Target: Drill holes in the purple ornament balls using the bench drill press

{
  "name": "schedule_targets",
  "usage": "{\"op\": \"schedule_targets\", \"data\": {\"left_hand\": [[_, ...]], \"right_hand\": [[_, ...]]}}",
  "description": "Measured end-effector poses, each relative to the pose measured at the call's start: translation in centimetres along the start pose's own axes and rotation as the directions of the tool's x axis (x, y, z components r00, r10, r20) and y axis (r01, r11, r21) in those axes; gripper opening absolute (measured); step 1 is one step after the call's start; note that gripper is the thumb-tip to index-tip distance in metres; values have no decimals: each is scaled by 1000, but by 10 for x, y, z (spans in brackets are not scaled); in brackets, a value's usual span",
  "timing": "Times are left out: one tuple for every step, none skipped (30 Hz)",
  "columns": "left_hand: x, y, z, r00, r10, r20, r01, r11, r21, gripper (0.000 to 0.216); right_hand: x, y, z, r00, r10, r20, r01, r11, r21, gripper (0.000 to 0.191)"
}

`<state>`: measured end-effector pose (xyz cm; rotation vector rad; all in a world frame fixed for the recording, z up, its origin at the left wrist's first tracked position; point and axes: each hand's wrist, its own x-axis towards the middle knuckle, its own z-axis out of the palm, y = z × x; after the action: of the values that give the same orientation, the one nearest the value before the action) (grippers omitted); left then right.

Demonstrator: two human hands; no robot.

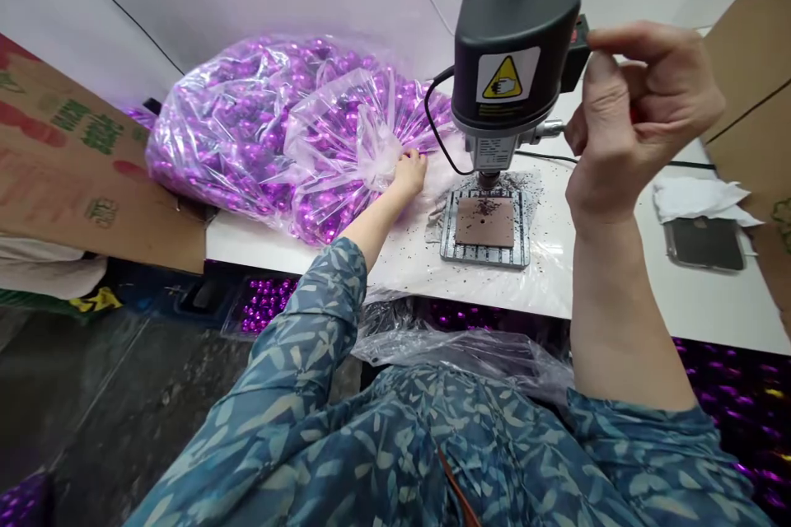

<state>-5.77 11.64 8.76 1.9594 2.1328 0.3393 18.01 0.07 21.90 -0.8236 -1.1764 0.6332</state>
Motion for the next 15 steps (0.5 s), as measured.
{"op": "schedule_targets", "data": {"left_hand": [[4,-1,2,1000,-27,-8,27,1000,-1,57],[7,-2,3,999,-50,-11,50,999,-5,55],[10,-3,4,998,-67,-14,66,998,-12,51],[12,-4,5,997,-77,-20,76,997,-20,47],[14,-5,4,996,-84,-27,84,996,-31,43],[15,-6,4,995,-89,-37,88,995,-45,39],[16,-7,2,995,-94,-45,91,994,-61,37],[16,-7,1,994,-99,-49,95,993,-74,37],[14,-8,-1,993,-101,-54,96,991,-96,39],[11,-8,-3,993,-97,-67,87,987,-137,41],[6,-8,-4,993,-79,-91,59,977,-203,41],[0,-8,-6,991,-50,-123,11,955,-295,40],[-9,-7,-8,987,-19,-158,-49,909,-415,38],[-19,-6,-9,983,5,-185,-108,828,-551,36],[-30,-6,-11,981,15,-194,-146,714,-684,35]], "right_hand": [[0,0,0,1000,1,0,-1,1000,1,91],[0,0,0,1000,2,0,-2,1000,3,90],[0,-1,0,1000,1,0,-1,1000,6,88],[0,-1,1,1000,-1,0,1,1000,10,86],[0,-1,1,1000,-5,-1,5,1000,15,83],[-1,-1,1,1000,-10,-4,10,1000,19,81],[-1,-2,1,1000,-14,-6,14,1000,22,79],[-2,-2,1,1000,-15,-6,15,1000,20,77],[-3,-3,0,1000,-12,-5,12,1000,15,75],[-4,-4,0,1000,-6,-2,6,1000,5,74],[-6,-4,-1,1000,1,-2,-1,1000,-4,73],[-7,-5,-1,1000,6,-1,-6,1000,-15,73],[-7,-5,-1,1000,7,-4,-7,1000,-23,72],[-8,-6,-2,1000,5,-8,-5,1000,-28,72],[-8,-6,-2,1000,0,-14,0,1000,-31,71]]}}
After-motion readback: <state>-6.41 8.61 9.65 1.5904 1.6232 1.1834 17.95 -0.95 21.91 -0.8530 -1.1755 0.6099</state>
